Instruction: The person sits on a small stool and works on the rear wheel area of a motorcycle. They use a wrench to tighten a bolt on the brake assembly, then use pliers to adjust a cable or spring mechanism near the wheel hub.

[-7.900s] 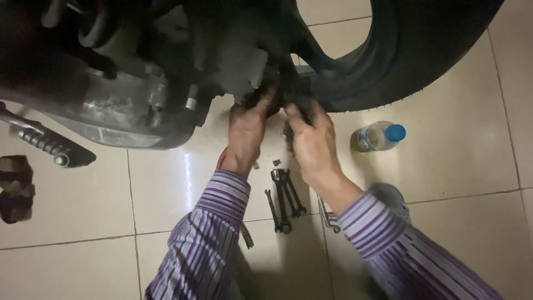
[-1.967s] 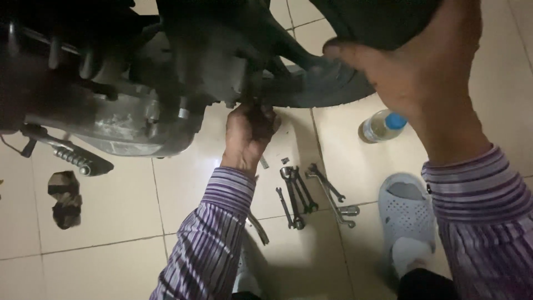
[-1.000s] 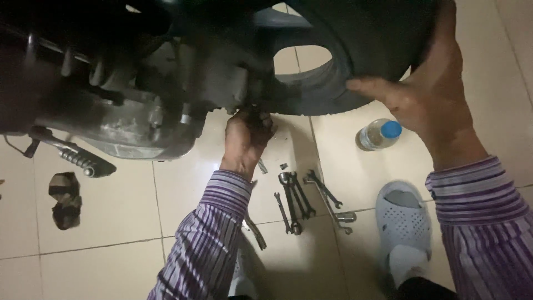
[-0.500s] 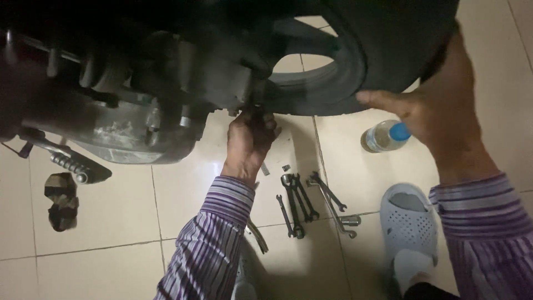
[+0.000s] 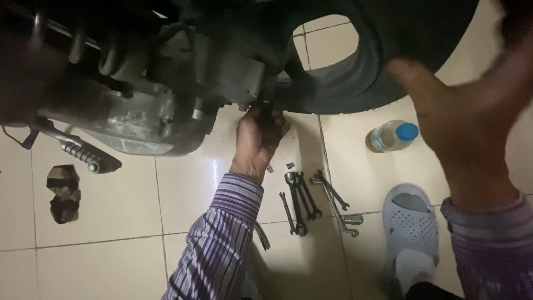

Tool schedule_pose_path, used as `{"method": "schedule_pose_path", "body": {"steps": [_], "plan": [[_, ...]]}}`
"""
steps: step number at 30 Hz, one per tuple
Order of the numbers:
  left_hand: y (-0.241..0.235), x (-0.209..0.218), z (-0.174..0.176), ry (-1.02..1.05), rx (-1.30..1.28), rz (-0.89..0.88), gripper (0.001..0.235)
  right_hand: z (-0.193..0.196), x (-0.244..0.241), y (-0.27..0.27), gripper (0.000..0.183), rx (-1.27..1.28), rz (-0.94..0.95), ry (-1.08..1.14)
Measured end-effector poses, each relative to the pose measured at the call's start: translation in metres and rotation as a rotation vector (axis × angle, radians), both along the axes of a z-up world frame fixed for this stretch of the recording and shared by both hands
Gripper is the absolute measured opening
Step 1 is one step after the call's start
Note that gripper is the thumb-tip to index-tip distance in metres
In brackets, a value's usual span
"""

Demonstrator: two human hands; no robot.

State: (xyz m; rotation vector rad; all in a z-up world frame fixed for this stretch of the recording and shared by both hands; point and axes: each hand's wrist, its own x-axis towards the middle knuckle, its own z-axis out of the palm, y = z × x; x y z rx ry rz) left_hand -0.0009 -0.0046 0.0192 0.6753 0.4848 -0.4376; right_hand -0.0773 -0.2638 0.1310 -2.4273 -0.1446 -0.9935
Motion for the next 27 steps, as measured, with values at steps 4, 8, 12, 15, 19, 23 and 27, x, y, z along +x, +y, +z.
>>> {"method": "schedule_pose_path", "body": {"steps": [4,8,12,15,19,23,27], "plan": [[-0.003,0.001,0.007,-0.027,-0.023,0.008,0.012,0.0,0.01,0.02,0.126,0.446,-0.003,0.518],[-0.001,0.001,0.003,0.042,-0.005,0.026,0.017,-0.017,0.017,0.013,0.094,0.482,0.0,0.567],[-0.007,-0.006,0.029,0.112,0.036,0.016,0.02,-0.01,0.015,0.008,0.099,0.369,0.137,0.388],[-0.014,-0.008,0.026,0.212,-0.142,0.006,0.021,-0.001,0.018,0.013,0.099,0.287,0.195,0.279],[-0.02,-0.005,0.008,0.244,-0.233,0.077,0.016,0.012,0.015,0.012,0.094,0.191,0.288,0.132],[-0.012,-0.005,0.021,0.266,-0.116,0.035,0.036,0.019,0.017,0.008,0.092,0.235,0.36,0.062],[-0.008,-0.011,0.026,0.161,-0.271,0.143,0.029,0.032,0.016,0.001,0.074,0.095,0.319,0.073]]}}
